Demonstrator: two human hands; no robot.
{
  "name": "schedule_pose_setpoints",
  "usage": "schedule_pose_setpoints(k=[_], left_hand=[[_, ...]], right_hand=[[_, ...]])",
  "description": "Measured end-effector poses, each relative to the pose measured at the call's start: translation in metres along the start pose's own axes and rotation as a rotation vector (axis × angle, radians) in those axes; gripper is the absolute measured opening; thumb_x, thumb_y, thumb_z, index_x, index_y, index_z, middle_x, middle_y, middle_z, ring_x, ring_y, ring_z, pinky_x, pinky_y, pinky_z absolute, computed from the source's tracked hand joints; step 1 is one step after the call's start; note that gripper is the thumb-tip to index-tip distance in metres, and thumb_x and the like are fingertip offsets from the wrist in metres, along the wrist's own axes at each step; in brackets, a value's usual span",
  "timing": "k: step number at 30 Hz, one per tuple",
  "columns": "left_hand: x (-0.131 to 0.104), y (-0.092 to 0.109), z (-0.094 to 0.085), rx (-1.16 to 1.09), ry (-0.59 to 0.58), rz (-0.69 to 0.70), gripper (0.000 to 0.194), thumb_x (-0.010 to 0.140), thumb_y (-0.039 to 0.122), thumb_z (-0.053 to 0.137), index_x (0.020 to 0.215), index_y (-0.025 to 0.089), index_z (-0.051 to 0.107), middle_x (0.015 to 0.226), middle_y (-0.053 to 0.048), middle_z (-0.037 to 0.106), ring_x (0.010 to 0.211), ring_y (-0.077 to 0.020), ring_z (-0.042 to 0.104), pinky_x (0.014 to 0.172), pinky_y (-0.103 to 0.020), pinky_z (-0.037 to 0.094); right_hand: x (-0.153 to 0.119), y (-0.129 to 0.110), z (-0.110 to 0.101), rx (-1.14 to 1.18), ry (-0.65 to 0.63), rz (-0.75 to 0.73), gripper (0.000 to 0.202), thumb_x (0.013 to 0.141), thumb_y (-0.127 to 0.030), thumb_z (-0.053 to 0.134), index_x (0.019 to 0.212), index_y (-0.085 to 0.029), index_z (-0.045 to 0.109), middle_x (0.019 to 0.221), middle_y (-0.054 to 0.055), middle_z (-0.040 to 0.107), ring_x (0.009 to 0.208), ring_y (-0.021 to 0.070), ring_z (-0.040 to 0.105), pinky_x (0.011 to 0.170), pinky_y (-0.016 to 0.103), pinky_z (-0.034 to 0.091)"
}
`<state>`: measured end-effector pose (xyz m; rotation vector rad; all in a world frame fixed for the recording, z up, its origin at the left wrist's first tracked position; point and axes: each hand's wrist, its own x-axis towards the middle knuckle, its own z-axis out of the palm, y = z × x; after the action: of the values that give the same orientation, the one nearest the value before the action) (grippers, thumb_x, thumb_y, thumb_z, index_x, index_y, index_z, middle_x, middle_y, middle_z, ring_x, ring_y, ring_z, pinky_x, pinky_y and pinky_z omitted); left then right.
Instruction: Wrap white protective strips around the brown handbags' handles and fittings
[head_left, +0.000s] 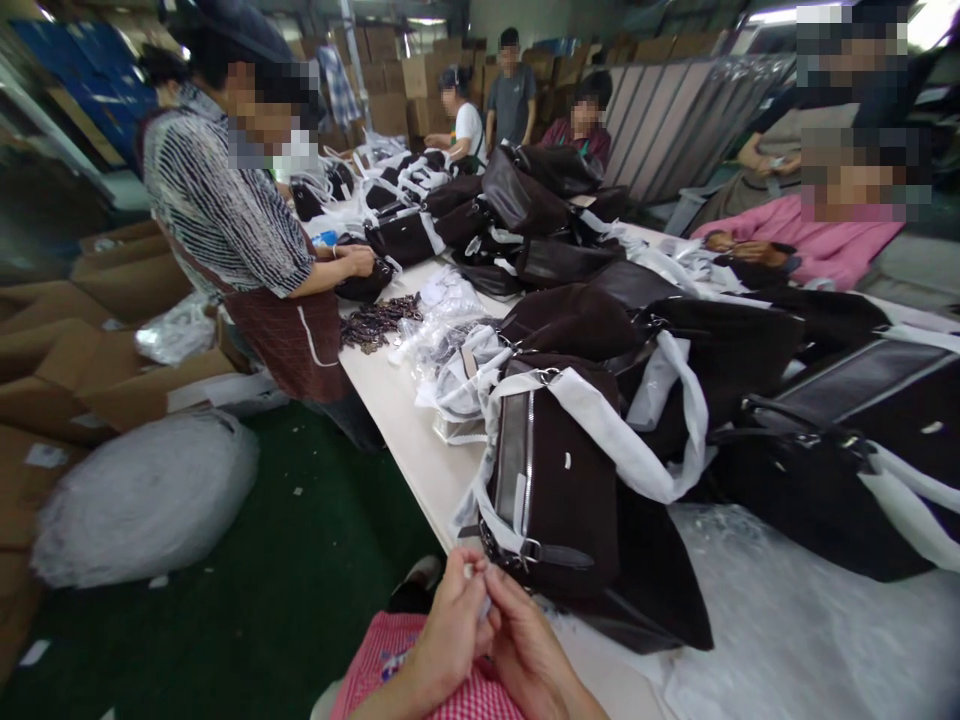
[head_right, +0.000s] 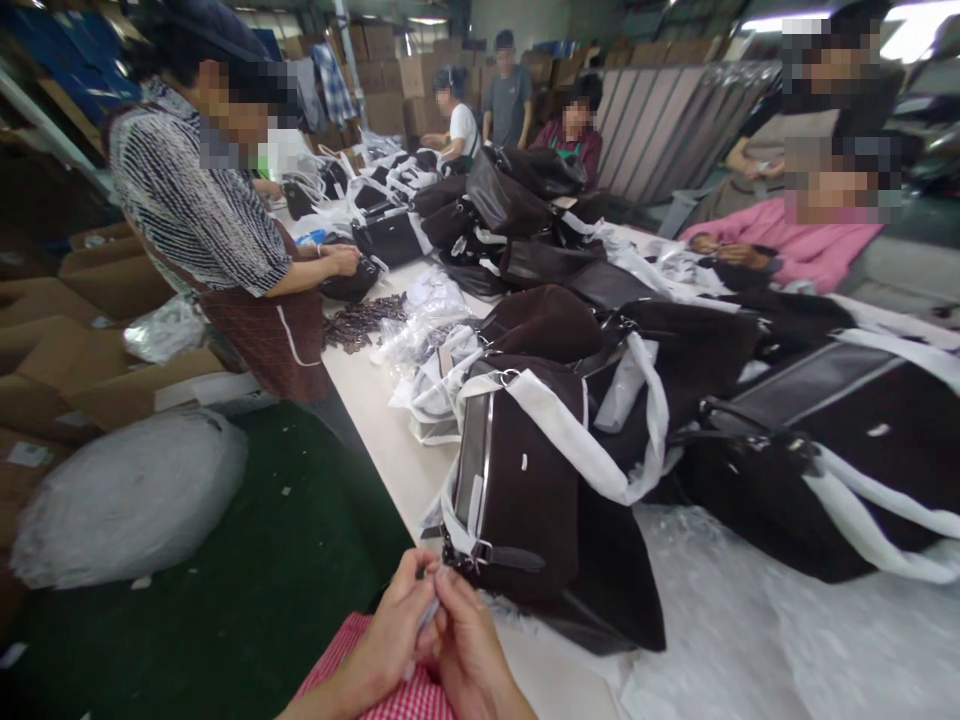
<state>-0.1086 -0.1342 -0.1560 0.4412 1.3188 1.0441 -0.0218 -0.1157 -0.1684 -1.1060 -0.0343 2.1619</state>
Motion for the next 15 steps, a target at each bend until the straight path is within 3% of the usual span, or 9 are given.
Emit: schedule_pose_setpoints(k=[3, 7, 12, 15], left_hand=[[0.002, -0.008, -0.004, -0.082, -0.023, -0.070, 0.057, 0.073, 0.065, 0.060, 0.102, 0.021, 0.039, 0.057, 0.009, 0.047, 0.039, -0.0078, 0.037, 0.040, -0.020, 0.022], [-0.005, -0.003, -0.010, -0.207, -0.013, -0.167, 0.062, 0.066, 0.049, 0.072, 0.112, 0.021, 0.040, 0.061, 0.006, 0.056, 0.044, -0.0108, 0.049, 0.043, -0.020, 0.031], [-0.009, 0.011, -0.016, -0.389, -0.067, -0.261, 0.044, 0.063, 0.022, 0.077, 0.096, 0.019, 0.048, 0.062, 0.005, 0.054, 0.041, -0.0019, 0.036, 0.043, -0.017, 0.020], [-0.007, 0.015, -0.017, -0.503, -0.108, -0.359, 0.038, 0.067, 0.010, 0.073, 0.097, 0.018, 0.051, 0.062, 0.005, 0.052, 0.040, -0.0002, 0.032, 0.045, -0.016, 0.014]], right_hand=[[0.006, 0.006, -0.001, 0.058, 0.050, 0.043, 0.049, 0.047, -0.040, 0.096, 0.081, -0.018, 0.069, 0.064, -0.003, 0.068, 0.053, 0.0115, 0.059, 0.048, 0.020, 0.040], [0.008, 0.007, -0.006, 0.038, 0.095, 0.124, 0.047, 0.049, -0.041, 0.096, 0.078, -0.019, 0.066, 0.052, -0.008, 0.057, 0.043, 0.0086, 0.049, 0.041, 0.018, 0.029], [0.007, 0.004, -0.017, 0.000, -0.261, 0.151, 0.048, 0.064, -0.058, 0.083, 0.091, -0.022, 0.067, 0.074, -0.001, 0.065, 0.067, 0.0169, 0.061, 0.056, 0.027, 0.045], [0.008, 0.003, -0.023, 0.045, -0.293, 0.144, 0.040, 0.066, -0.049, 0.086, 0.088, -0.022, 0.067, 0.068, -0.004, 0.062, 0.065, 0.0143, 0.059, 0.059, 0.026, 0.044]])
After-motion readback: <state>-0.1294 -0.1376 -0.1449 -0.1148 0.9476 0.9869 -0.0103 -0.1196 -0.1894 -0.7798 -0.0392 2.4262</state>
